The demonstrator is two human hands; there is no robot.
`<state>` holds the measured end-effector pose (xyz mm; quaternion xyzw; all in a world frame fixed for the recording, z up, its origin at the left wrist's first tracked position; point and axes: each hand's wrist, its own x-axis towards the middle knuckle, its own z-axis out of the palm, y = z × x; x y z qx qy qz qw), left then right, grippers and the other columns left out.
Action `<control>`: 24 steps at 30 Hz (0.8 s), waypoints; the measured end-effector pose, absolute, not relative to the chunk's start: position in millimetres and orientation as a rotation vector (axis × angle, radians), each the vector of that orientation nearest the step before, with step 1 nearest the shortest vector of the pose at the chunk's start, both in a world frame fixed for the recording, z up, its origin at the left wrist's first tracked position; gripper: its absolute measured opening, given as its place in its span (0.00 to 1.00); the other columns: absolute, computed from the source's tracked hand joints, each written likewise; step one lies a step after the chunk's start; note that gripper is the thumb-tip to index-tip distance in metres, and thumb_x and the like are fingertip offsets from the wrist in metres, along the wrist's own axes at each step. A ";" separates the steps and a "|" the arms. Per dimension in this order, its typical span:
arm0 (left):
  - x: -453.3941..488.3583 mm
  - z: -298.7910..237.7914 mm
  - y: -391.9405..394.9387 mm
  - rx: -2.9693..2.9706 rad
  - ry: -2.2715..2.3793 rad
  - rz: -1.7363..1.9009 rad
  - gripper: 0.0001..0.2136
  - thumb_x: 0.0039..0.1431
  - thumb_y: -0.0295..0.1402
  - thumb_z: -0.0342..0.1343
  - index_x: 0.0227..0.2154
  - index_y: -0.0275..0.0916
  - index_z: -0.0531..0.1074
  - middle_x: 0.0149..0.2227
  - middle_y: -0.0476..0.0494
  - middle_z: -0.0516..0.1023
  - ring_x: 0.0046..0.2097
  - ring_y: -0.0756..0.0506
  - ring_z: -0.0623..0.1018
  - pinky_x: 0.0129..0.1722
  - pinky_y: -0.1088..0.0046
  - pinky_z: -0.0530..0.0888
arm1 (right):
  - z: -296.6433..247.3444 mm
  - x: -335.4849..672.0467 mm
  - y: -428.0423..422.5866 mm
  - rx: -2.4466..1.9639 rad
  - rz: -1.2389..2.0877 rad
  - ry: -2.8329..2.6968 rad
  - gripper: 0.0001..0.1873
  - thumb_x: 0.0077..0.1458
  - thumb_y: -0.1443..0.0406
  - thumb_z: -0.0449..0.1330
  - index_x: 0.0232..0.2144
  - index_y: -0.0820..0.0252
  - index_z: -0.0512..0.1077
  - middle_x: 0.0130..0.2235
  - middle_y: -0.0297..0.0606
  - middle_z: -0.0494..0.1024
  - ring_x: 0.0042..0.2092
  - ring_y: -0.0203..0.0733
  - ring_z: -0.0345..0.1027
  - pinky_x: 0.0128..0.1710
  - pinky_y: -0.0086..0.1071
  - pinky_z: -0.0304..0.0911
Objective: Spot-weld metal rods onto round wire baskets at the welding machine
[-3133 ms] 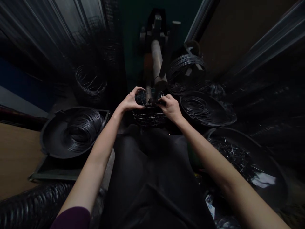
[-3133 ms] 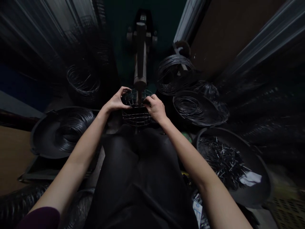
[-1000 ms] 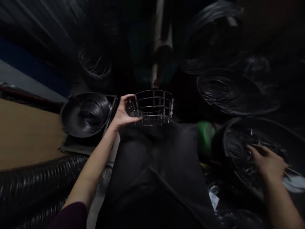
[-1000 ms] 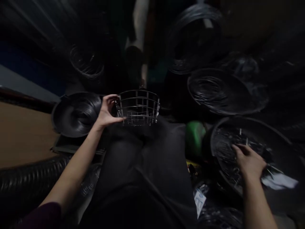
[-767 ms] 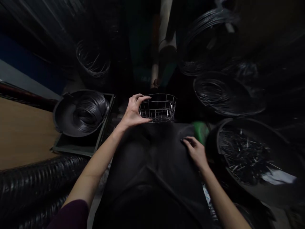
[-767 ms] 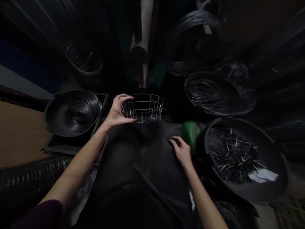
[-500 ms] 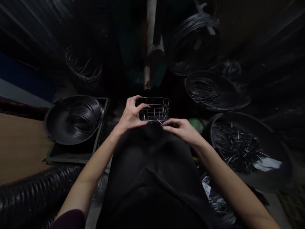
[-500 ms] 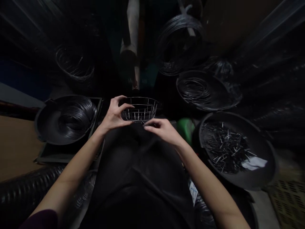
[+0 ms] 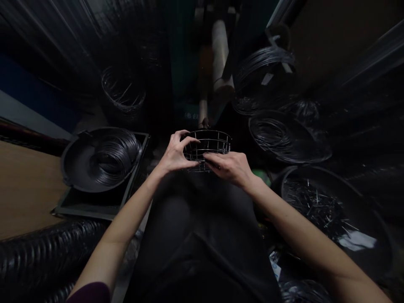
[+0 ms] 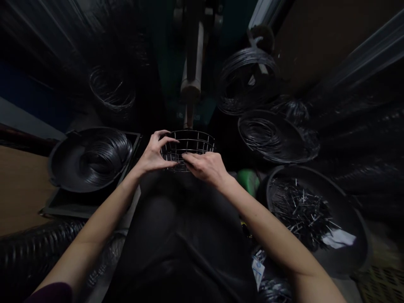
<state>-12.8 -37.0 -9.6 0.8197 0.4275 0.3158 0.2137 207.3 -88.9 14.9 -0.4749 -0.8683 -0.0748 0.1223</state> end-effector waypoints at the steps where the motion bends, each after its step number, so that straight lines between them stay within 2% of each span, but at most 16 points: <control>1: -12.4 -9.0 -33.6 2.272 1.181 0.886 0.30 0.38 0.37 0.73 0.48 0.44 0.72 0.57 0.39 0.61 0.61 0.34 0.64 0.62 0.50 0.66 | 17.0 208.2 -84.9 -1.369 -0.237 -2.531 0.16 0.65 0.59 0.53 0.48 0.49 0.78 0.44 0.30 0.82 0.31 0.36 0.76 0.27 0.30 0.57; 12: -9.1 -12.5 -27.1 2.179 1.160 0.889 0.30 0.39 0.37 0.73 0.49 0.45 0.72 0.57 0.40 0.61 0.61 0.34 0.64 0.62 0.48 0.65 | 19.1 214.3 -76.2 -1.315 -0.247 -2.551 0.16 0.65 0.59 0.53 0.48 0.47 0.78 0.43 0.30 0.83 0.31 0.35 0.76 0.26 0.28 0.56; 19: -5.0 -3.6 -7.4 2.196 1.171 0.914 0.30 0.38 0.35 0.72 0.49 0.44 0.73 0.57 0.39 0.61 0.61 0.35 0.64 0.63 0.51 0.65 | 24.9 215.8 -57.4 -1.412 -0.270 -2.561 0.16 0.64 0.57 0.54 0.48 0.48 0.78 0.45 0.31 0.82 0.34 0.37 0.77 0.26 0.29 0.55; 24: -3.1 -1.2 4.2 2.179 1.178 0.885 0.31 0.37 0.37 0.73 0.49 0.44 0.73 0.56 0.39 0.62 0.61 0.35 0.65 0.63 0.51 0.64 | 29.5 214.7 -50.5 -1.424 -0.234 -2.554 0.16 0.64 0.58 0.53 0.50 0.47 0.77 0.46 0.33 0.82 0.37 0.38 0.78 0.27 0.28 0.57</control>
